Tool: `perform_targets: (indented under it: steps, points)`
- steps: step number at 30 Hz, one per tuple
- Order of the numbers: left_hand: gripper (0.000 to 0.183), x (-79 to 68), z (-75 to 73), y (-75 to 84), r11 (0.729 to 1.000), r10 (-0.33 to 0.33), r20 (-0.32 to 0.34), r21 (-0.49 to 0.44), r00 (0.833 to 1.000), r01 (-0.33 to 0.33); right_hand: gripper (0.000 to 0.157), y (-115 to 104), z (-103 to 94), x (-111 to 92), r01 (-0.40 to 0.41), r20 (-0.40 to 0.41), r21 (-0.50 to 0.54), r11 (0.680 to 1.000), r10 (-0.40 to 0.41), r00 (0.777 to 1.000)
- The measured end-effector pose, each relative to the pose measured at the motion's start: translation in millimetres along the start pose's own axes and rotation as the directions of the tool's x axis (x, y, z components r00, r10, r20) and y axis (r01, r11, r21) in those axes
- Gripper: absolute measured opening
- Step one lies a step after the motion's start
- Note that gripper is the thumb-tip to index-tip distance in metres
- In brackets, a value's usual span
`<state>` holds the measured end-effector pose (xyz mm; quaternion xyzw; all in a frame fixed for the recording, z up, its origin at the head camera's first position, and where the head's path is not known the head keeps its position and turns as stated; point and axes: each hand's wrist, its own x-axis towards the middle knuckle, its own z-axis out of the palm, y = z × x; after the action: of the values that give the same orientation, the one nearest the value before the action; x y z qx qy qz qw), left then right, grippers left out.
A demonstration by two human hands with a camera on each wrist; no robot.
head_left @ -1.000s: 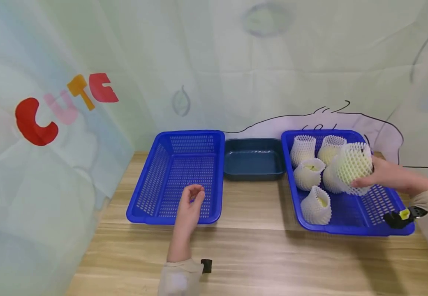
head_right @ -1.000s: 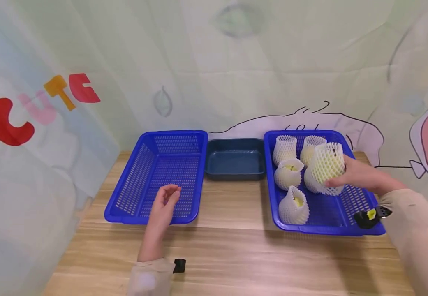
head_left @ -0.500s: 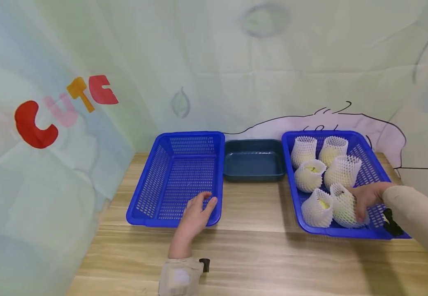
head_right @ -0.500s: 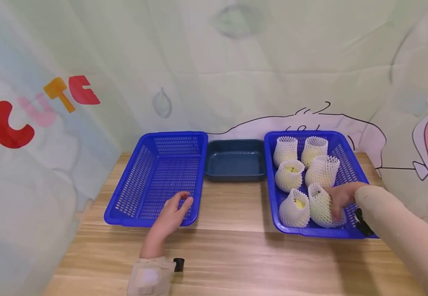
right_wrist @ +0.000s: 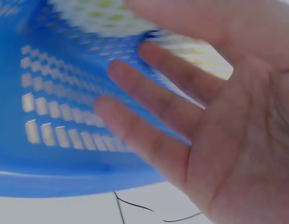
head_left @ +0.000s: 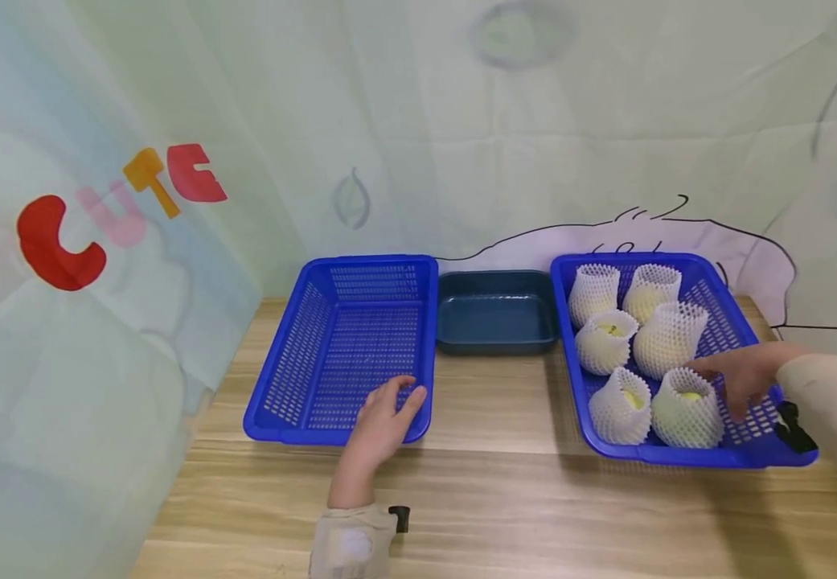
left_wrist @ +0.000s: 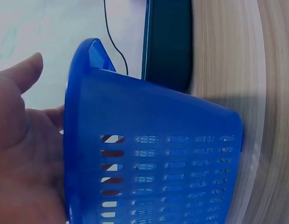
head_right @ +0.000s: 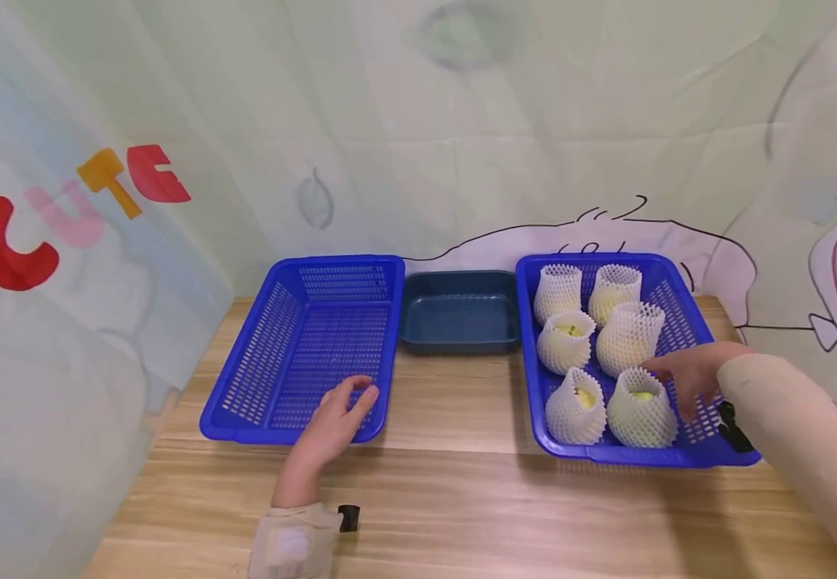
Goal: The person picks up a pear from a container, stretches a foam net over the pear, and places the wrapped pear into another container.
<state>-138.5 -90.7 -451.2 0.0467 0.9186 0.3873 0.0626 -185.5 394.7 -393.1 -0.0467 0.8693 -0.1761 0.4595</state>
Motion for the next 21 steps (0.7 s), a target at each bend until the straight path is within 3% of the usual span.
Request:
perform_targets:
  steps: [7, 14, 18, 21]
  points:
    - [0.057, 1.8, 0.1, -1.5, 1.000, 0.009, -0.001, 0.022, 1.000, -0.009, 0.093, -18.1, -8.4, -4.1, 0.020, 0.021, 0.021, 1.000, -0.020, 1.000]
    - [0.056, -0.7, 2.3, -0.7, 1.000, -0.003, 0.010, 0.018, 1.000, 0.002, 0.072, -25.0, 11.2, 12.9, 0.071, -0.125, -0.038, 0.997, -0.076, 0.989]
    - [0.051, -3.8, 4.4, -2.2, 1.000, 0.007, 0.022, 0.014, 1.000, -0.008, 0.058, -20.4, 20.6, 22.2, 0.089, -0.197, -0.133, 0.987, -0.114, 0.974]
    - [0.048, -5.0, 5.3, -2.9, 0.999, 0.038, 0.024, 0.005, 0.999, -0.038, 0.051, -19.4, 22.6, 22.0, 0.106, -0.199, -0.184, 0.977, -0.142, 0.970]
